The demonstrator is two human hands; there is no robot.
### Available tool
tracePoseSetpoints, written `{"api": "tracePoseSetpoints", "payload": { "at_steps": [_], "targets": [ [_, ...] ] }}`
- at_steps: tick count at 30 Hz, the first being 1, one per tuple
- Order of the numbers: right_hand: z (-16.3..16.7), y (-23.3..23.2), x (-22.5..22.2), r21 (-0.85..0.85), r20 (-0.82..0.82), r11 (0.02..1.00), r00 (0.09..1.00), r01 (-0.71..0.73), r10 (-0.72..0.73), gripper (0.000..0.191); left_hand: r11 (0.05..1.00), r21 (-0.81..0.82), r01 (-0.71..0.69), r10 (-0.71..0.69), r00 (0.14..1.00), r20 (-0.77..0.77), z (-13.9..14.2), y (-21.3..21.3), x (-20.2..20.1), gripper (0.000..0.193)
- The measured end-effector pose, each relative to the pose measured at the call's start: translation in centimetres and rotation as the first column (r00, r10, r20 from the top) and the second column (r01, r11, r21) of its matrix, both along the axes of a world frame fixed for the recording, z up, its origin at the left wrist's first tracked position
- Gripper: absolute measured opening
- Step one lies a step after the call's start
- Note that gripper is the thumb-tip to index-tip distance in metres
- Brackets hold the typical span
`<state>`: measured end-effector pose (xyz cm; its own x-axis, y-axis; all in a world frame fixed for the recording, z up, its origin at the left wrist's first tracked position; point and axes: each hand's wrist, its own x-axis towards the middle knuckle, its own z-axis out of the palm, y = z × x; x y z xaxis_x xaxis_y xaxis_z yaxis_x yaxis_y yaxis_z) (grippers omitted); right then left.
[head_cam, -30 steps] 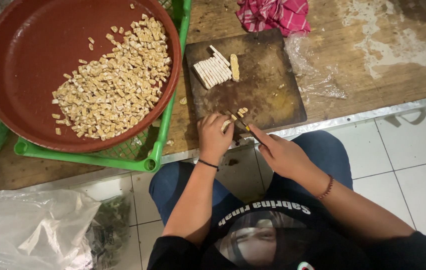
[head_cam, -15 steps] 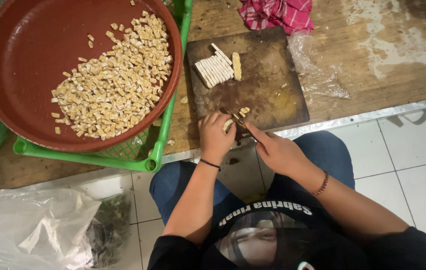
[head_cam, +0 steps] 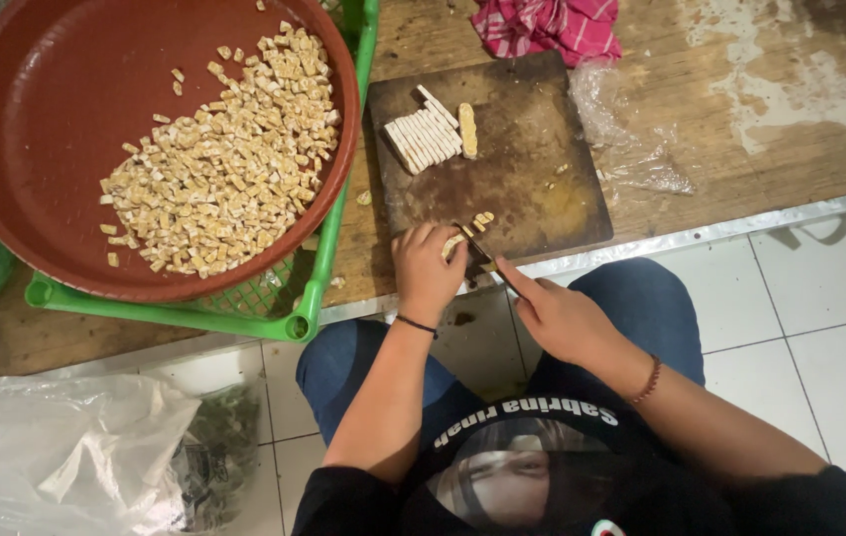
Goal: The person sits on the floor at a low wooden bench and cuts white stick-shaped food pieces into small chunks with a utility knife on a worn cutting board. They gather the cut pieces and toss them into a large red basin filled with similar cut pieces, repeating the cut-and-transfer cycle throughout the clip.
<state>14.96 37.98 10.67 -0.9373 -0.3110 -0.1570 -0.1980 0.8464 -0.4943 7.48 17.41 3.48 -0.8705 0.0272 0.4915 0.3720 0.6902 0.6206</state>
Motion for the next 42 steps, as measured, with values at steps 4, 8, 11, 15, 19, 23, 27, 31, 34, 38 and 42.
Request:
{"api": "tracePoseSetpoints", "payload": {
  "at_steps": [4,8,11,15,19,23,27,31,34,38,42],
  "targets": [
    [0.2,0.7,0.9,0.017,0.031,1.000,0.999,0.015,-0.016,0.067,1.000,0.012,0.003,-0.003,1.000,0.007,0.2,0.1,0.0,0.012],
    [0.2,1.6,1.1,-0.025,0.032,0.999,0.999,0.024,-0.023,0.065,0.999,0.034,-0.001,0.001,1.000,0.004,0.2,0.2,-0.1,0.013],
    [0.4,1.9,0.9,-0.090,-0.036,0.996,0.999,0.017,-0.020,0.064,0.999,0.044,0.012,-0.011,1.000,-0.005,0.2,0.1,-0.2,0.015],
    [1.0,1.7,0.6,-0.081,-0.011,0.997,1.000,0.021,-0.022,0.064,0.999,0.034,0.020,-0.021,1.000,0.023,0.2,-0.1,-0.2,0.015],
    [1.4,0.5,-0.3,-0.052,-0.008,0.999,1.000,-0.011,0.010,0.064,0.998,0.058,0.034,-0.036,0.999,0.023,0.3,-0.2,-0.3,0.013],
    [1.6,-0.3,-1.4,-0.039,-0.038,0.999,0.999,-0.032,0.030,0.064,0.998,0.054,0.034,-0.034,0.999,0.008,0.5,-0.2,-0.3,0.015],
    [1.4,-0.7,-1.9,-0.049,-0.065,0.997,0.996,-0.059,0.055,0.064,0.998,0.040,0.041,-0.042,0.999,0.027,0.6,-0.4,-0.3,0.017],
    [1.2,-0.8,-2.1,-0.048,-0.076,0.996,0.995,-0.072,0.068,0.064,0.999,0.038,0.039,-0.040,0.999,0.032,0.6,-0.4,-0.4,0.016],
    [0.9,-0.8,-1.9,-0.019,-0.056,0.999,0.998,-0.041,0.040,0.063,0.998,0.054,0.042,-0.043,0.999,0.011,0.6,-0.4,-0.4,0.015],
    [0.5,-0.5,-1.6,0.001,-0.015,1.000,1.000,-0.027,0.027,0.064,0.999,0.045,0.029,-0.030,0.999,0.020,0.6,-0.3,-0.3,0.015],
    [0.3,0.1,-0.7,0.023,0.041,1.000,0.999,-0.008,0.008,0.065,0.999,0.035,0.030,-0.031,0.999,0.020,0.6,-0.3,-0.4,0.016]
  ]
}}
